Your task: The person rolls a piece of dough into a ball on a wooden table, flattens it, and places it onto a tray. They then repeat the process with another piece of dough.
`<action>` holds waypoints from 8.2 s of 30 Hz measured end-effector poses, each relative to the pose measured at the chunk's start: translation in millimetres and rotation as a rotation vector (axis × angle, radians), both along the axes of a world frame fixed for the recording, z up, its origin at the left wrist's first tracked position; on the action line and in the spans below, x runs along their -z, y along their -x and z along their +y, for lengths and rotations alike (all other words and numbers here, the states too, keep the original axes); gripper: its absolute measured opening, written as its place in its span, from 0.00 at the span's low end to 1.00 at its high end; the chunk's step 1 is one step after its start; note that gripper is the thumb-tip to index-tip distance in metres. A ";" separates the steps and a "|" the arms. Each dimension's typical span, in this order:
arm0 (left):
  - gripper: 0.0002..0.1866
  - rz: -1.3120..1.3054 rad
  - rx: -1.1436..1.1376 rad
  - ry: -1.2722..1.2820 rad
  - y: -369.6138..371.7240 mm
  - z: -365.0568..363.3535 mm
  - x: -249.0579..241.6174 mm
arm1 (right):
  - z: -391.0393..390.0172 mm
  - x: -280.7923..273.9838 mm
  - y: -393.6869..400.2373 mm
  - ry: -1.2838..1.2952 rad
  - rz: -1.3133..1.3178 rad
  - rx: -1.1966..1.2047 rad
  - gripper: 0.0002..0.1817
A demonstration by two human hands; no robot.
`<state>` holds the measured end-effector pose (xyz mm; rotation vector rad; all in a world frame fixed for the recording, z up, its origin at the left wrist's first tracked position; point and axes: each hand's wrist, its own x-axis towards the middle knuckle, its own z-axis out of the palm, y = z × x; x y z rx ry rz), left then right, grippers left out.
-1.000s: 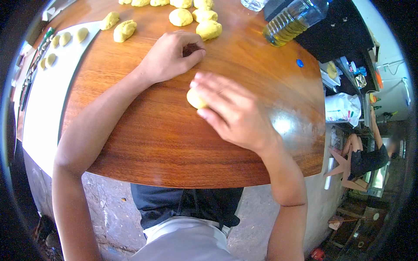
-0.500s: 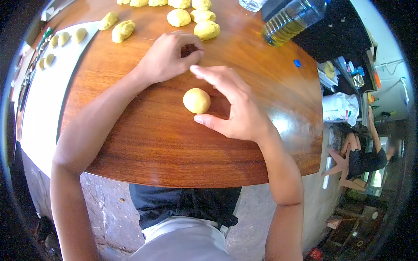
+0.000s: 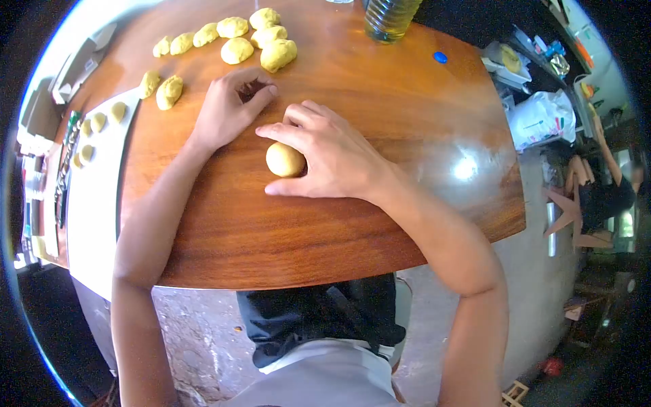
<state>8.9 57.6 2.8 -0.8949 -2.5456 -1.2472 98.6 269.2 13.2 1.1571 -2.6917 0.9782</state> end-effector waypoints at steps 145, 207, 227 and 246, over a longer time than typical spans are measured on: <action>0.12 0.182 0.025 -0.013 5.5 -2.3 16.5 | -34.2 14.1 -70.8 -0.040 0.311 0.226 0.13; 0.13 0.155 0.052 -0.008 7.3 -4.1 12.6 | 13.6 27.9 -21.2 -0.100 0.439 0.541 0.11; 0.13 0.114 0.028 -0.006 -3.0 -9.3 7.7 | -53.2 35.4 -60.3 0.184 0.387 0.484 0.06; 0.11 0.056 0.063 -0.014 2.3 -7.5 9.6 | 10.5 25.8 -30.2 -0.014 0.481 0.379 0.09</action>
